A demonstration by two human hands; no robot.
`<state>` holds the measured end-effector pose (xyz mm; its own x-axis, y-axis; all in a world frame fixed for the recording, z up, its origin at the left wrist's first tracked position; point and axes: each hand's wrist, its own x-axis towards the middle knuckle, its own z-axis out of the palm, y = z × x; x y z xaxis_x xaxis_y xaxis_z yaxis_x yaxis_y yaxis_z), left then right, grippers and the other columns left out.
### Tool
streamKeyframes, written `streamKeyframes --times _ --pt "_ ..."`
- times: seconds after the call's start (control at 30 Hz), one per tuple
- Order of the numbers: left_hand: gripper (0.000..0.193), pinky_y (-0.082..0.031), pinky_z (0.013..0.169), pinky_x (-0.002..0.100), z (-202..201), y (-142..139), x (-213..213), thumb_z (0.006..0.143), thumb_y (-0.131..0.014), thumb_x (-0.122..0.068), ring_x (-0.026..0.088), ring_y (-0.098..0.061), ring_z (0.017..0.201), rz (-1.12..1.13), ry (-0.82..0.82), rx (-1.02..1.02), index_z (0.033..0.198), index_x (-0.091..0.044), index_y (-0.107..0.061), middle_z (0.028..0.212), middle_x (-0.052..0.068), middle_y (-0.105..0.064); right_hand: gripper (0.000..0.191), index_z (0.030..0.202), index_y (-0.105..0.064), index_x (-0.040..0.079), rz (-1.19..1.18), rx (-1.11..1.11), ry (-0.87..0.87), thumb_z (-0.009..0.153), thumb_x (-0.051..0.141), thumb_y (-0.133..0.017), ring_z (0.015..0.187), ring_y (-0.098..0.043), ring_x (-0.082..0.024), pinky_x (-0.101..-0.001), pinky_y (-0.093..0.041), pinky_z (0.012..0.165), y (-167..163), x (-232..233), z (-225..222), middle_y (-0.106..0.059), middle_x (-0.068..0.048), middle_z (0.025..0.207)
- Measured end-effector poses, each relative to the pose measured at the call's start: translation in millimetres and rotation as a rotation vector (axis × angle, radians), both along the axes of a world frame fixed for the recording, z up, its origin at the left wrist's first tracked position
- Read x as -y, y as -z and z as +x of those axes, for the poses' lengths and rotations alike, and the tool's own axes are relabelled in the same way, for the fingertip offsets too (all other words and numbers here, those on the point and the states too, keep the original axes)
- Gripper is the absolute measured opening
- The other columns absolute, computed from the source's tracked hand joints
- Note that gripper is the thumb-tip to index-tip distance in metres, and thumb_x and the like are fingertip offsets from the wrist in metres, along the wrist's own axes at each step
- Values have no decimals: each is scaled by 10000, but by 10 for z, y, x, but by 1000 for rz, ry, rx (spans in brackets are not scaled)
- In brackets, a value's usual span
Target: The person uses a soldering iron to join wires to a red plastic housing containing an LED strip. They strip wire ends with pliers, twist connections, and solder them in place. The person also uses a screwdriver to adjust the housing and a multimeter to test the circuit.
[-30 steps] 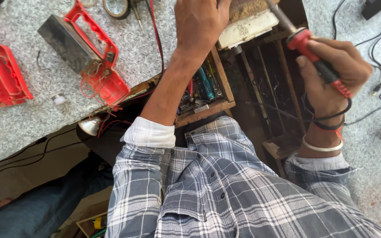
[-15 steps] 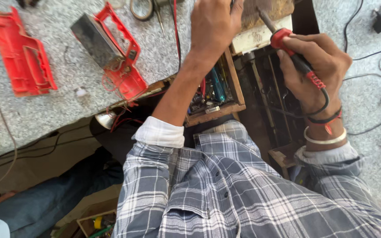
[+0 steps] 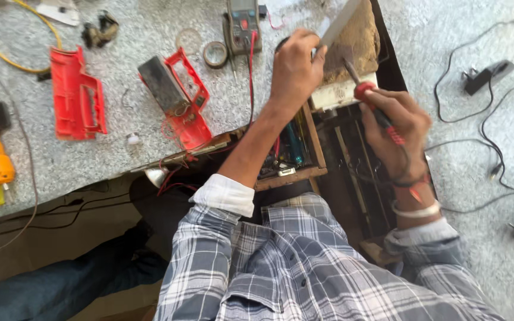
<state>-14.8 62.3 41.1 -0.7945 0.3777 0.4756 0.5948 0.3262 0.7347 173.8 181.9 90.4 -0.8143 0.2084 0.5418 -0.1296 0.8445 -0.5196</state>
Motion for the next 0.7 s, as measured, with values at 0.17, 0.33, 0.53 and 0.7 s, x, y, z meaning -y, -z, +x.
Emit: streamKeyframes --times 0.17,0.33,0.53,0.7 --pt "159 -586 799 412 86 -123 96 872 -755 -111 338 -729 884 -11 11 107 966 16 -741 1057 130 -715 217 1193 -754 66 -38 14 36 997 -11 -806 1071 -763 -258 -334 -607 931 64 64 2 -751 -134 1205" --pt "164 -579 796 412 55 -203 204 868 -748 -98 341 -730 879 16 9 128 969 30 -739 1062 143 -720 280 1236 -767 75 -65 26 5 972 -13 -794 1078 -760 -270 -345 -595 921 49 153 -71 -760 -144 1214" --pt "144 -578 825 430 -45 -201 305 843 -764 -99 356 -718 898 -6 -40 107 932 14 -753 1023 154 -709 241 1176 -766 31 -18 -6 43 945 -36 -786 1087 -747 -260 -343 -584 972 135 230 -99 -757 -157 1136" --pt "242 -598 838 388 5 -117 285 834 -764 -203 306 -733 943 -45 8 94 1002 -33 -728 1100 108 -698 148 1151 -750 -82 -548 93 52 1009 -49 -777 987 -722 -220 -307 -559 962 172 -137 384 -747 -155 1059"
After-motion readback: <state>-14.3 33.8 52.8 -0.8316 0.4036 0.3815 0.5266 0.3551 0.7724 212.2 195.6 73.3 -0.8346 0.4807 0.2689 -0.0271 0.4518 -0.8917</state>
